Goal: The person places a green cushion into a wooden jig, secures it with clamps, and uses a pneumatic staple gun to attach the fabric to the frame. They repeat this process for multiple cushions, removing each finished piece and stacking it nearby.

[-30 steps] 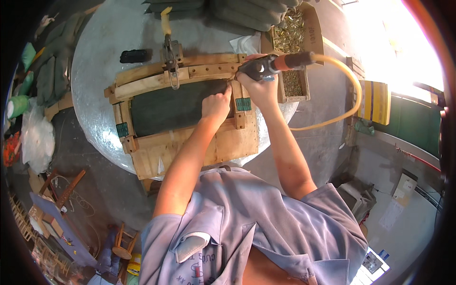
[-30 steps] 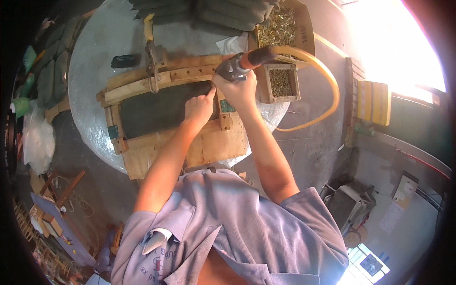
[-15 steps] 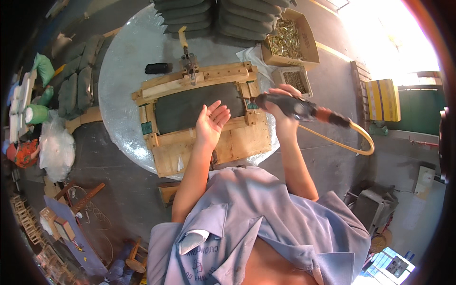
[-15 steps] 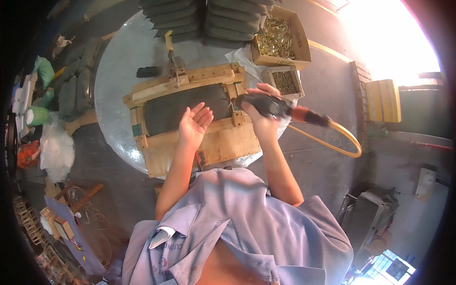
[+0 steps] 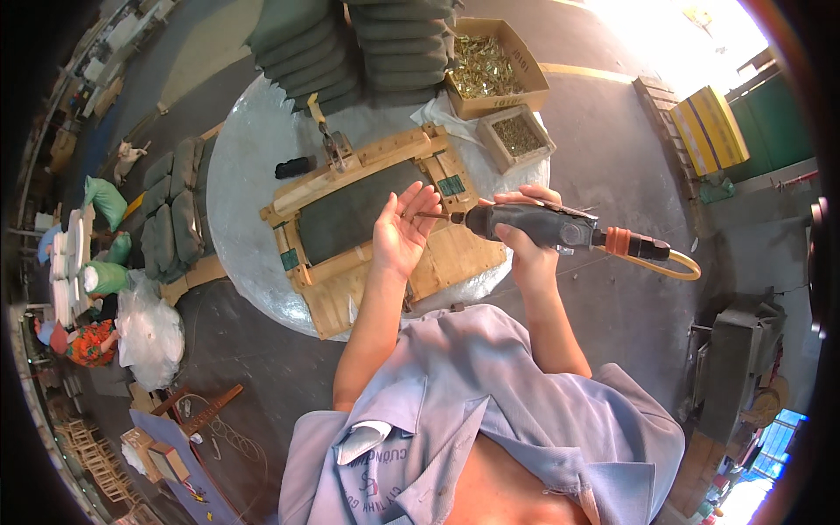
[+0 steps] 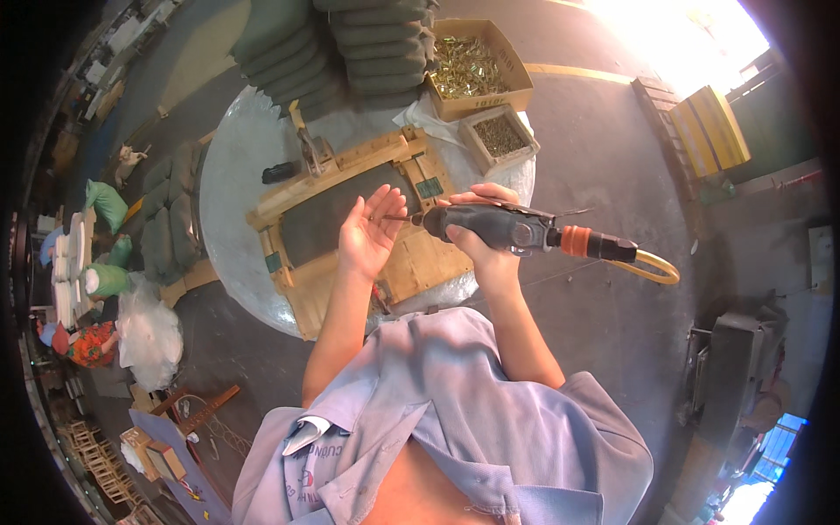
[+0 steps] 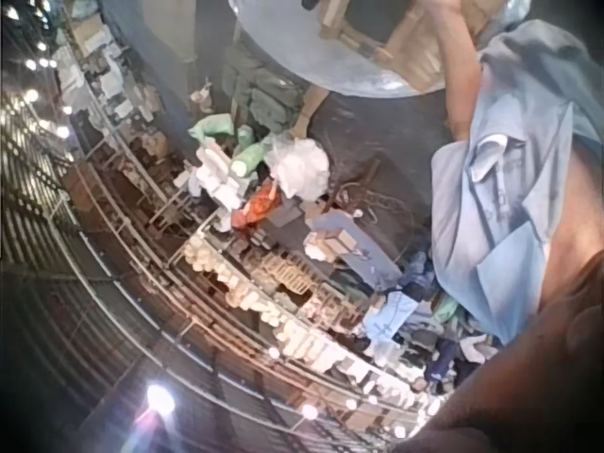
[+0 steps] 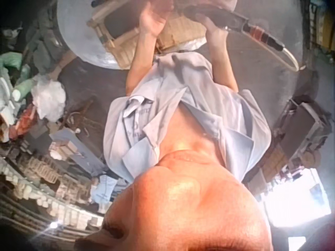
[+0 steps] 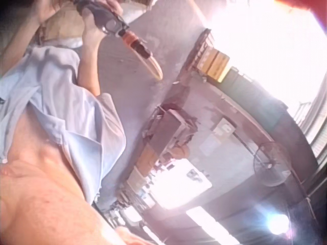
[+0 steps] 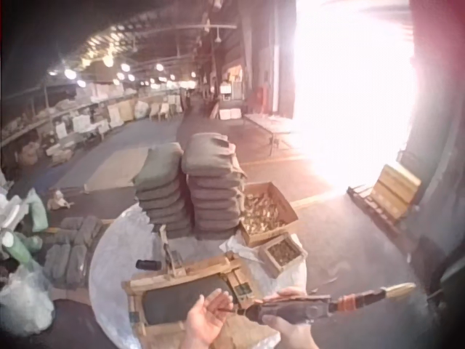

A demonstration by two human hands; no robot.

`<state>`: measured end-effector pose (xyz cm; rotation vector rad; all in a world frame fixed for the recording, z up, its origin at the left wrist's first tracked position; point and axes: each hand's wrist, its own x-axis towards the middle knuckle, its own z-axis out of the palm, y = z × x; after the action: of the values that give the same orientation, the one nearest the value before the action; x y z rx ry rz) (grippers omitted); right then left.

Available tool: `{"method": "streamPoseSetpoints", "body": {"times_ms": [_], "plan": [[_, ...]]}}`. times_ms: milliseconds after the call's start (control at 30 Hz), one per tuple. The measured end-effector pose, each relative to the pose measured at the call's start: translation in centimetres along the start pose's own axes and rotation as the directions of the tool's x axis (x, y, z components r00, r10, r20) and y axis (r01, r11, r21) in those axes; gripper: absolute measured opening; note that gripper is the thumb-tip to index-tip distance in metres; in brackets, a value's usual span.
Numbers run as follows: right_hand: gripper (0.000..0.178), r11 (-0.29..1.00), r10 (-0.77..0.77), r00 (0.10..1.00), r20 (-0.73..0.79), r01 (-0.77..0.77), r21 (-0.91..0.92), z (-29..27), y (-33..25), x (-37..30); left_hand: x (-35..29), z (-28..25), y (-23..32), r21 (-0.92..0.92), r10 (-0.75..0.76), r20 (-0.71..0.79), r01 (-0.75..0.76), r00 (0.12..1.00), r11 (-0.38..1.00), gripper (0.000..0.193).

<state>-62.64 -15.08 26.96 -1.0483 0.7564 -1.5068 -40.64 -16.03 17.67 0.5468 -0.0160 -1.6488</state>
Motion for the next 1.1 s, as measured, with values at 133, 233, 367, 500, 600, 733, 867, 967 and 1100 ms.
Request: {"method": "streamPoseSetpoints", "body": {"times_ms": [133,233,367,500,600,733,867,967,1100], "plan": [[0.065,0.979,0.115,0.992,-0.051,-0.105,0.173,0.3,-2.2,-0.3,-0.4,-0.6,-0.5,-0.040,-0.012,-0.013,0.011,1.000,0.999,0.054],[0.065,0.998,0.044,0.999,-0.029,-0.043,0.053,-0.7,-1.5,-0.2,-0.6,-1.8,-0.9,-0.090,-0.003,0.159,0.017,0.987,0.996,0.053],[0.066,0.997,0.027,1.000,-0.012,-0.026,0.072,-0.1,-1.1,-0.6,-0.1,-1.1,-1.7,-0.076,0.015,0.258,0.005,0.966,0.997,0.054],[0.068,0.996,0.078,0.996,-0.039,-0.079,-0.029,-1.2,-0.5,-0.7,-0.4,-0.9,-1.8,-0.033,-0.007,0.010,0.007,1.000,0.999,0.049],[0.068,0.988,0.150,0.988,-0.048,-0.149,0.034,0.4,-1.5,-0.8,-1.3,-2.7,-1.3,-0.005,0.038,-0.081,-0.039,0.996,0.999,0.042],[0.068,0.989,0.144,0.988,-0.055,-0.142,0.053,0.1,-1.7,-0.6,-2.3,-3.2,-1.6,0.153,0.042,-0.129,-0.021,0.991,0.988,0.037],[0.067,0.986,0.152,0.987,-0.059,-0.147,0.082,-0.2,-1.5,-0.7,-3.0,-3.0,-2.1,0.248,0.057,-0.143,-0.020,0.988,0.969,0.027],[0.066,0.985,0.152,0.987,-0.054,-0.147,0.095,0.0,-1.3,-0.7,-2.8,-3.7,-2.0,0.231,0.062,-0.145,-0.027,0.988,0.973,0.020],[0.066,0.983,0.161,0.985,-0.056,-0.155,0.097,-0.1,-1.1,-0.9,-2.4,-4.5,-2.2,0.198,0.041,-0.134,-0.013,0.990,0.980,0.019]]}}
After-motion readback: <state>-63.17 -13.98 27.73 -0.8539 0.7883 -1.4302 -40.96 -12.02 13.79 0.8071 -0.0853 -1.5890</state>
